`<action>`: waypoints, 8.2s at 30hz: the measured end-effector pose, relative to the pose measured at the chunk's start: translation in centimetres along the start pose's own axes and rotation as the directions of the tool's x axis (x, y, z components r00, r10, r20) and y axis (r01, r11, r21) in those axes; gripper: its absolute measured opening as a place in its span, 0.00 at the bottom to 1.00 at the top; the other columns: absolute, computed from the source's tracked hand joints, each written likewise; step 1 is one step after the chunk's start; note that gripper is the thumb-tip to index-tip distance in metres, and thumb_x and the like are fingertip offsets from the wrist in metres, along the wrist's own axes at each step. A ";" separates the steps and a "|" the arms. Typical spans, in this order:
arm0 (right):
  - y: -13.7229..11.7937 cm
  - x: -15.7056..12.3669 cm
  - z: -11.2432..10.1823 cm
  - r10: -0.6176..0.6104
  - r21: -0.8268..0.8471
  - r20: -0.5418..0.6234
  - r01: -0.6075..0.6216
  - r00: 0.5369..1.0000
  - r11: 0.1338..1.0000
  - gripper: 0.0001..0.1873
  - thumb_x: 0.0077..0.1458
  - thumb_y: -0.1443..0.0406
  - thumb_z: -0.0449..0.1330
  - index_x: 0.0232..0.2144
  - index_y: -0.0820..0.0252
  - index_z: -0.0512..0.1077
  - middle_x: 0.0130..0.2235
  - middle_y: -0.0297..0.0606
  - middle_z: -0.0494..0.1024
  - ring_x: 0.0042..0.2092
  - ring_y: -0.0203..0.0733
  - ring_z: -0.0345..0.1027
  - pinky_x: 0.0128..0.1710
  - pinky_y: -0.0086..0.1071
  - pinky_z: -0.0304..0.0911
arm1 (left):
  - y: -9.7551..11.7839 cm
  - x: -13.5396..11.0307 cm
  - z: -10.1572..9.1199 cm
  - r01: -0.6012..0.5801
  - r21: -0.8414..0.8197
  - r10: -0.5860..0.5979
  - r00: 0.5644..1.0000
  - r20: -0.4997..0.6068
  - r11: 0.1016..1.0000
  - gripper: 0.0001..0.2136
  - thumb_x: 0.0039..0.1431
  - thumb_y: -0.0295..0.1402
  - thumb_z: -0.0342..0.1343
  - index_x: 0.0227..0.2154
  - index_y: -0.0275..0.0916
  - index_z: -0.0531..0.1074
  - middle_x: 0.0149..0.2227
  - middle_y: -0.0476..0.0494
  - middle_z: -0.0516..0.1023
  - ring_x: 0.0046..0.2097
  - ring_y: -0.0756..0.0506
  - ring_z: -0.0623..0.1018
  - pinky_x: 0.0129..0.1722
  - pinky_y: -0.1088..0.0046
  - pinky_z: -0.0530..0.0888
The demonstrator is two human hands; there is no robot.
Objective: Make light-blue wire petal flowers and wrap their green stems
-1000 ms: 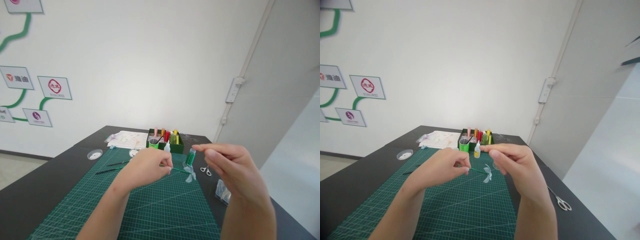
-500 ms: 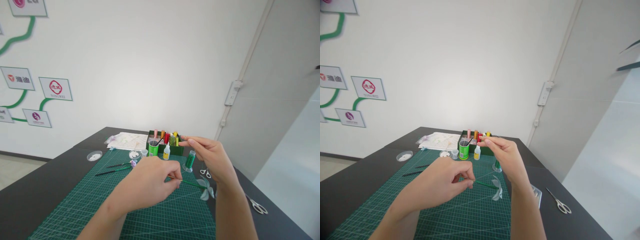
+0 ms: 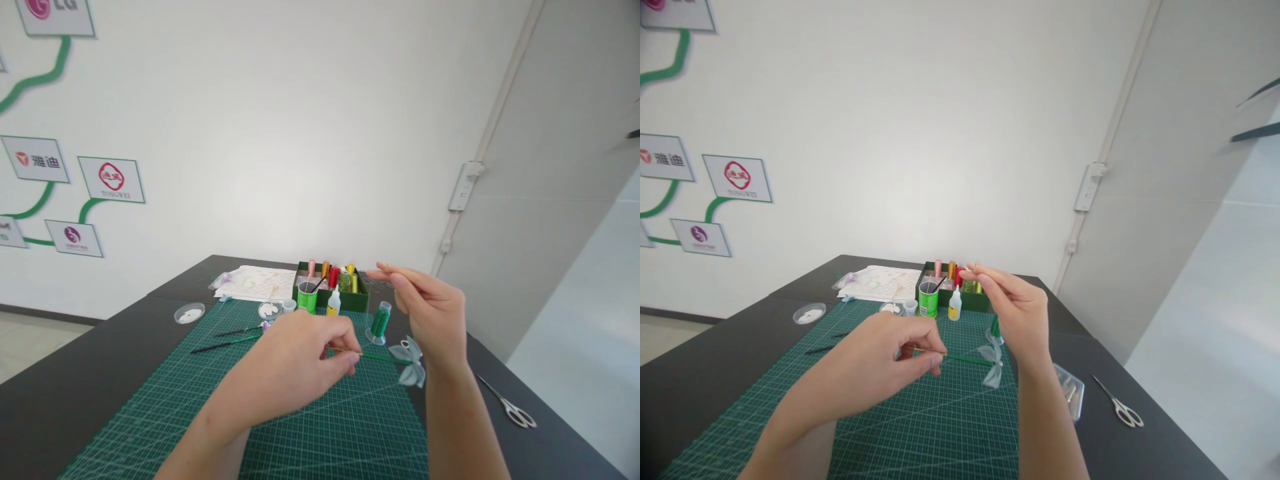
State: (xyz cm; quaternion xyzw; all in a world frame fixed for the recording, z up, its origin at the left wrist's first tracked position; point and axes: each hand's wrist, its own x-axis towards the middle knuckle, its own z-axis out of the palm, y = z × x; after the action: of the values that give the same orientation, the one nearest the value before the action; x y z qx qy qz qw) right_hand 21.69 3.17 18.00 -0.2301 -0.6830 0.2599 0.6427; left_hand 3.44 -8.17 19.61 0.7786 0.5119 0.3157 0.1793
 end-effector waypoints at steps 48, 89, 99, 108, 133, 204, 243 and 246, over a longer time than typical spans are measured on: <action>-3.7 -1.4 -1.6 -0.035 -0.326 0.018 0.039 0.999 0.945 0.18 0.62 0.56 0.59 0.53 0.48 0.74 0.57 0.38 0.76 0.58 0.52 0.68 0.59 0.51 0.64 | -1.9 1.9 -0.7 -0.217 -0.217 0.024 0.757 -0.653 0.952 0.07 0.58 0.31 0.61 0.37 0.46 0.84 0.34 0.47 0.85 0.28 0.51 0.79 0.25 0.76 0.77; -4.2 -2.7 5.0 0.322 0.370 0.008 -0.302 0.947 0.879 0.05 0.53 0.60 0.66 0.32 0.53 0.77 0.16 0.24 0.57 0.17 0.31 0.46 0.19 0.29 0.52 | -1.1 2.1 0.8 -0.258 -0.287 0.066 0.838 -0.542 0.923 0.12 0.63 0.29 0.57 0.46 0.45 0.81 0.40 0.46 0.85 0.29 0.51 0.79 0.28 0.77 0.79; -3.9 -2.8 5.1 0.322 0.327 0.002 -0.305 0.947 0.894 0.12 0.49 0.56 0.69 0.28 0.60 0.79 0.16 0.24 0.55 0.19 0.28 0.41 0.17 0.28 0.42 | -1.2 2.0 0.6 -0.230 -0.190 0.081 0.813 -0.577 0.955 0.10 0.63 0.31 0.58 0.44 0.43 0.82 0.40 0.46 0.85 0.35 0.48 0.82 0.36 0.72 0.80; -3.4 -3.1 4.6 0.304 0.253 0.008 -0.296 0.953 0.921 0.12 0.53 0.57 0.68 0.33 0.60 0.81 0.17 0.25 0.53 0.20 0.29 0.40 0.19 0.27 0.39 | -1.2 2.0 0.6 -0.241 -0.203 0.085 0.815 -0.573 0.949 0.11 0.63 0.31 0.58 0.46 0.42 0.81 0.41 0.46 0.85 0.40 0.47 0.83 0.39 0.72 0.80; -4.4 -2.3 0.8 0.338 0.149 0.416 -0.430 0.844 0.891 0.11 0.56 0.57 0.64 0.33 0.57 0.83 0.23 0.35 0.73 0.23 0.32 0.56 0.21 0.28 0.51 | -2.6 1.9 -0.8 0.002 0.015 0.007 0.838 -0.545 1.000 0.10 0.63 0.32 0.56 0.42 0.43 0.81 0.36 0.49 0.85 0.28 0.50 0.79 0.25 0.75 0.70; -2.0 0.0 -2.0 0.279 -0.292 0.318 -0.186 0.906 0.938 0.17 0.56 0.54 0.65 0.45 0.54 0.79 0.39 0.40 0.80 0.38 0.44 0.71 0.35 0.34 0.66 | -3.5 4.0 0.4 -0.184 -0.320 -0.093 0.723 -0.685 0.929 0.10 0.59 0.33 0.59 0.42 0.42 0.81 0.35 0.45 0.85 0.30 0.48 0.80 0.26 0.73 0.75; -4.9 -2.6 2.3 0.267 -0.235 0.341 -0.193 0.901 0.953 0.18 0.64 0.62 0.51 0.46 0.62 0.78 0.19 0.27 0.58 0.20 0.31 0.45 0.18 0.27 0.42 | -2.5 4.2 1.7 -0.063 -0.157 -0.059 0.740 -0.670 0.986 0.06 0.63 0.35 0.57 0.40 0.43 0.77 0.39 0.47 0.85 0.31 0.49 0.80 0.30 0.74 0.73; -4.9 -2.9 1.5 0.251 -0.293 0.422 -0.131 0.871 0.947 0.18 0.66 0.59 0.51 0.45 0.60 0.78 0.20 0.29 0.63 0.20 0.31 0.49 0.18 0.26 0.45 | -3.0 4.3 1.3 0.026 -0.060 -0.056 0.813 -0.579 0.998 0.05 0.62 0.31 0.56 0.35 0.44 0.77 0.37 0.50 0.85 0.33 0.47 0.81 0.31 0.72 0.73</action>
State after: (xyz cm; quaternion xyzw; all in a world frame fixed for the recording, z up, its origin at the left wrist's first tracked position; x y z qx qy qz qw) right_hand 20.51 -2.57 18.92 -0.3106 -0.8153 0.2788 0.4014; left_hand 3.42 -2.93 18.20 0.6296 0.5508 0.5465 0.0405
